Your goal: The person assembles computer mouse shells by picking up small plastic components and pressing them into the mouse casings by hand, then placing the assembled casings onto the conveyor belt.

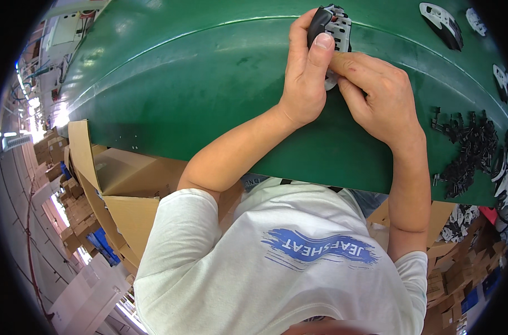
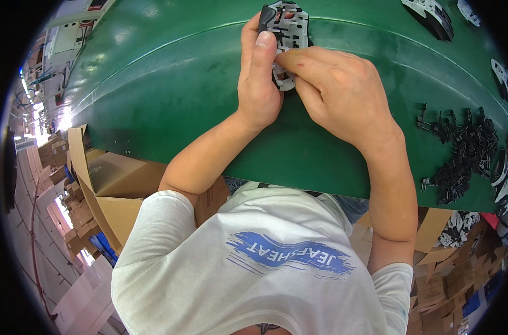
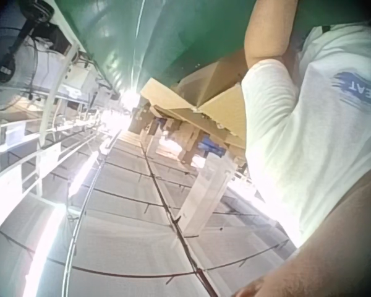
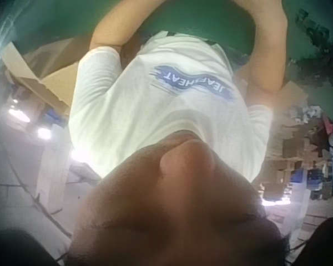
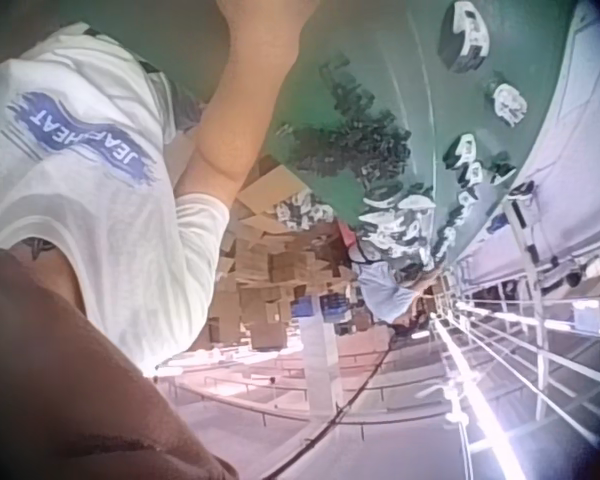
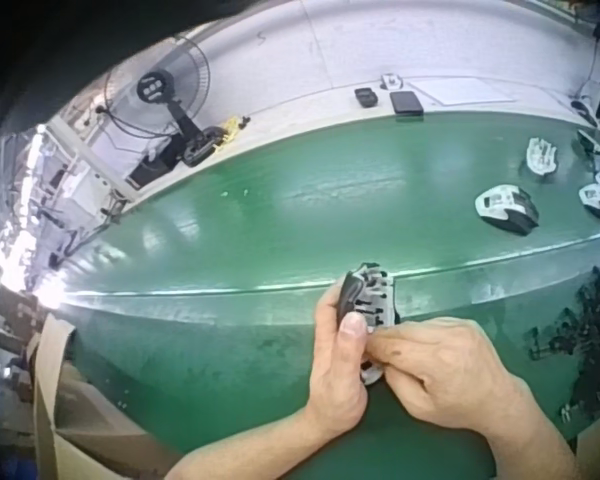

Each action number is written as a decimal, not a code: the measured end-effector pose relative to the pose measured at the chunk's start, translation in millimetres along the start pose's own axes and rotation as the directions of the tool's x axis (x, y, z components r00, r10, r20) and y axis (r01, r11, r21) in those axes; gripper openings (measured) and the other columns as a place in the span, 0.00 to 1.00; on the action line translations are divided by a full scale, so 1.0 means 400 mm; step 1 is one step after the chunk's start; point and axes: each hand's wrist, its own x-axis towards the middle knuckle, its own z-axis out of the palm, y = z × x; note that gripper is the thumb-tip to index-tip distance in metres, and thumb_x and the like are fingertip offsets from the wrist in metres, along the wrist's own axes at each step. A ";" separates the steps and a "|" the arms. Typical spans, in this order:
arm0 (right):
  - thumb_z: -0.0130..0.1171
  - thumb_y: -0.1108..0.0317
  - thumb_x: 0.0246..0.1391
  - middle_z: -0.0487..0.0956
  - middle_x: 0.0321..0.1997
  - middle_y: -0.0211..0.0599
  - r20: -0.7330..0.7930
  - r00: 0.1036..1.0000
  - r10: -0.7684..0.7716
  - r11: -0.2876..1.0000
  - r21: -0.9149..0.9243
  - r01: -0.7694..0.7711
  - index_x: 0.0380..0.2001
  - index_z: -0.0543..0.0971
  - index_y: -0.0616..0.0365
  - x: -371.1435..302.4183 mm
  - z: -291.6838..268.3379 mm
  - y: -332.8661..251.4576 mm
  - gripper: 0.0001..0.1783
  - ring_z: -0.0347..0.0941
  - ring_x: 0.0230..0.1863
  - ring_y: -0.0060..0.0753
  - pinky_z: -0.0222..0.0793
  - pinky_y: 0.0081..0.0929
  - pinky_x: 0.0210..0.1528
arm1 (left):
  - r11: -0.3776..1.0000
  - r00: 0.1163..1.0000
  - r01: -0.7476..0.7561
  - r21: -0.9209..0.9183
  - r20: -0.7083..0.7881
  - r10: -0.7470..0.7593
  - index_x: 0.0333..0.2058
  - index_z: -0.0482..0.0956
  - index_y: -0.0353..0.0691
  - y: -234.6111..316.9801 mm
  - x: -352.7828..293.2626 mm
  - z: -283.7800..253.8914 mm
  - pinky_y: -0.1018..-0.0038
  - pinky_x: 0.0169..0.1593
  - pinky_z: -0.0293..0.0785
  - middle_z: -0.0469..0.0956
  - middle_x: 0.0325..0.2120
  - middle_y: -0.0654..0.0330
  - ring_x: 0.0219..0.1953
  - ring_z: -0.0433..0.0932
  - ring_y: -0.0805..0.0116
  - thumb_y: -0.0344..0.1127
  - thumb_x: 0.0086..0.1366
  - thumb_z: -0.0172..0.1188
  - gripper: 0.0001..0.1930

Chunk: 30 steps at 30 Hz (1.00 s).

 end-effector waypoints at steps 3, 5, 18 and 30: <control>0.62 0.76 0.56 0.88 0.39 0.37 -0.013 1.000 -0.007 1.000 -0.009 0.007 0.43 0.89 0.55 0.001 -0.003 0.007 0.13 0.86 0.37 0.43 0.81 0.37 0.40 | 1.000 1.000 0.008 0.019 0.002 -0.008 0.71 0.59 0.37 0.012 0.009 0.005 0.75 0.53 0.72 0.72 0.52 0.61 0.49 0.71 0.76 0.50 0.83 0.48 0.28; 0.63 0.76 0.55 0.88 0.39 0.37 -0.014 1.000 -0.011 1.000 -0.007 0.011 0.43 0.89 0.55 0.002 -0.002 0.009 0.13 0.86 0.37 0.42 0.81 0.37 0.40 | 0.997 0.997 0.073 0.004 -0.003 -0.073 0.71 0.59 0.37 0.026 0.008 0.008 0.74 0.55 0.72 0.72 0.53 0.60 0.50 0.71 0.75 0.50 0.83 0.48 0.28; 0.64 0.76 0.57 0.88 0.40 0.37 -0.002 1.000 0.029 0.999 0.035 -0.029 0.44 0.89 0.56 0.001 -0.002 0.009 0.12 0.86 0.38 0.42 0.82 0.35 0.41 | 1.000 1.000 0.001 0.023 0.010 -0.002 0.69 0.62 0.37 0.000 0.013 -0.003 0.74 0.55 0.73 0.74 0.53 0.61 0.50 0.72 0.75 0.49 0.83 0.49 0.27; 0.64 0.76 0.57 0.88 0.40 0.38 -0.003 1.000 0.025 0.999 0.035 -0.025 0.43 0.89 0.57 -0.002 -0.003 0.006 0.12 0.86 0.38 0.41 0.82 0.35 0.41 | 0.995 0.997 0.076 0.058 0.006 -0.077 0.70 0.62 0.33 0.007 0.009 -0.024 0.70 0.64 0.67 0.72 0.57 0.57 0.56 0.70 0.71 0.49 0.83 0.45 0.29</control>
